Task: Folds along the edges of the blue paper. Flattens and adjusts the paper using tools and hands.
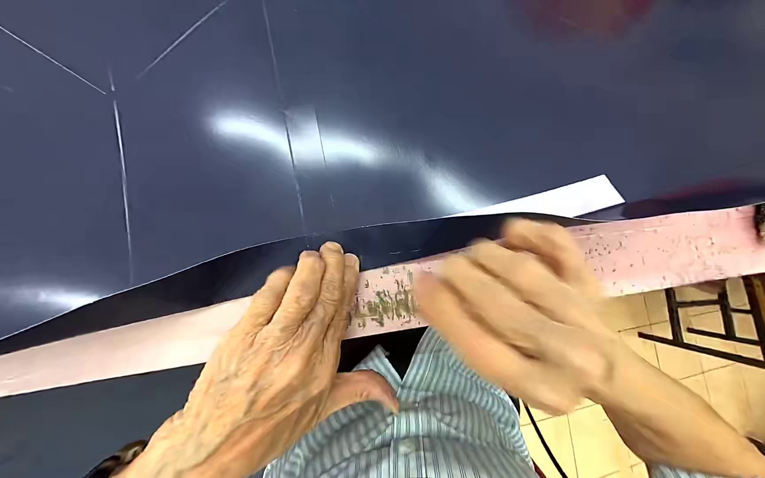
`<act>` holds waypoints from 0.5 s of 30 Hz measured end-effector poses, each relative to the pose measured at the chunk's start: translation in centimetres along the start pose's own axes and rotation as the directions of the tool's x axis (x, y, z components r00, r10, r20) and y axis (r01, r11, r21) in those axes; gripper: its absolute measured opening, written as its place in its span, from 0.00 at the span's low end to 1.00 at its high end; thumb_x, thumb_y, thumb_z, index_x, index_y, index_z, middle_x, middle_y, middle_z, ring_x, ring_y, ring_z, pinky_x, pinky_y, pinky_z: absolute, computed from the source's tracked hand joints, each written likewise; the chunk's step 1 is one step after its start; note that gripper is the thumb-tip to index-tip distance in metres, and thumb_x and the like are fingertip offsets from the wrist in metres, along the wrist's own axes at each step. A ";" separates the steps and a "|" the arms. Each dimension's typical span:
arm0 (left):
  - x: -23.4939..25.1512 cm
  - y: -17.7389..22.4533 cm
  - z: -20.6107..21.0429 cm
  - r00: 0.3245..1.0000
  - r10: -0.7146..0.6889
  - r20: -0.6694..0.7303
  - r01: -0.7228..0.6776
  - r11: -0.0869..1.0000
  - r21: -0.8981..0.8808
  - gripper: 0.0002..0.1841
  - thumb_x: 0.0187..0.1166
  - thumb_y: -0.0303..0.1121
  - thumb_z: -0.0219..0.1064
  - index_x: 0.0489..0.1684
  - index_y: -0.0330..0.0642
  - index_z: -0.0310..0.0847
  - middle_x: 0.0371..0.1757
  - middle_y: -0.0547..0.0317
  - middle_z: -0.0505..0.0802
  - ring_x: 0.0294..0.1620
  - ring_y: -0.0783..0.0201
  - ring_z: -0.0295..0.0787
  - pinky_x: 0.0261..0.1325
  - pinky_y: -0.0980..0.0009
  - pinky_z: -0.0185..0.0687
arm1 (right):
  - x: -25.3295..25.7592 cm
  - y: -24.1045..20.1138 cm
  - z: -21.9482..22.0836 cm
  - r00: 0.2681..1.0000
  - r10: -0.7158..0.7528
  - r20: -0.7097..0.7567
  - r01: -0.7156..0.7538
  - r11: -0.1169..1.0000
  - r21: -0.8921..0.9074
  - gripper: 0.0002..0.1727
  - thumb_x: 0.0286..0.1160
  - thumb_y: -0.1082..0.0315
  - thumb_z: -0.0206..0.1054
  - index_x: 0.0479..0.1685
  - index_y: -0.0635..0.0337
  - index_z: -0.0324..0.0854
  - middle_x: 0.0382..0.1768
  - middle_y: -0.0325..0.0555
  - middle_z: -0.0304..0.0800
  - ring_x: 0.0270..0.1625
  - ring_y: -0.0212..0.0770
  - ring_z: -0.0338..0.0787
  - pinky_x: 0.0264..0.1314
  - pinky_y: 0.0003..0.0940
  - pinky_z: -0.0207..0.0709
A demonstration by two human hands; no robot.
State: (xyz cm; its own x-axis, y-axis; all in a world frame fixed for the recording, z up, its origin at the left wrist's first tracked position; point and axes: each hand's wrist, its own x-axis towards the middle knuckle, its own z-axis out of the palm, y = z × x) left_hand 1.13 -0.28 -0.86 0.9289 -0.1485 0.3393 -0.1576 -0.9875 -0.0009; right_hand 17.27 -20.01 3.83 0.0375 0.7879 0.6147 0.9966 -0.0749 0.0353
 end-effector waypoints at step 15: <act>1.8 1.1 -1.0 0.994 -0.017 0.105 0.004 0.993 0.122 0.58 0.74 0.80 0.31 0.46 0.20 0.79 0.58 0.17 0.86 0.56 0.29 0.90 0.41 0.50 0.85 | -6.1 13.4 -5.9 0.790 0.461 0.405 -0.436 0.886 -0.159 0.27 0.89 0.50 0.55 0.60 0.69 0.80 0.31 0.59 0.89 0.32 0.61 0.89 0.34 0.60 0.74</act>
State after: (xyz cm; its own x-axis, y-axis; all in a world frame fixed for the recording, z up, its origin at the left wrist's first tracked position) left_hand 2.28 -1.60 0.70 0.9614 -0.1367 0.2388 -0.1120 -0.9871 -0.1144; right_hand 29.91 -29.45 5.22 0.5192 0.8349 0.1828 0.8547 -0.5070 -0.1117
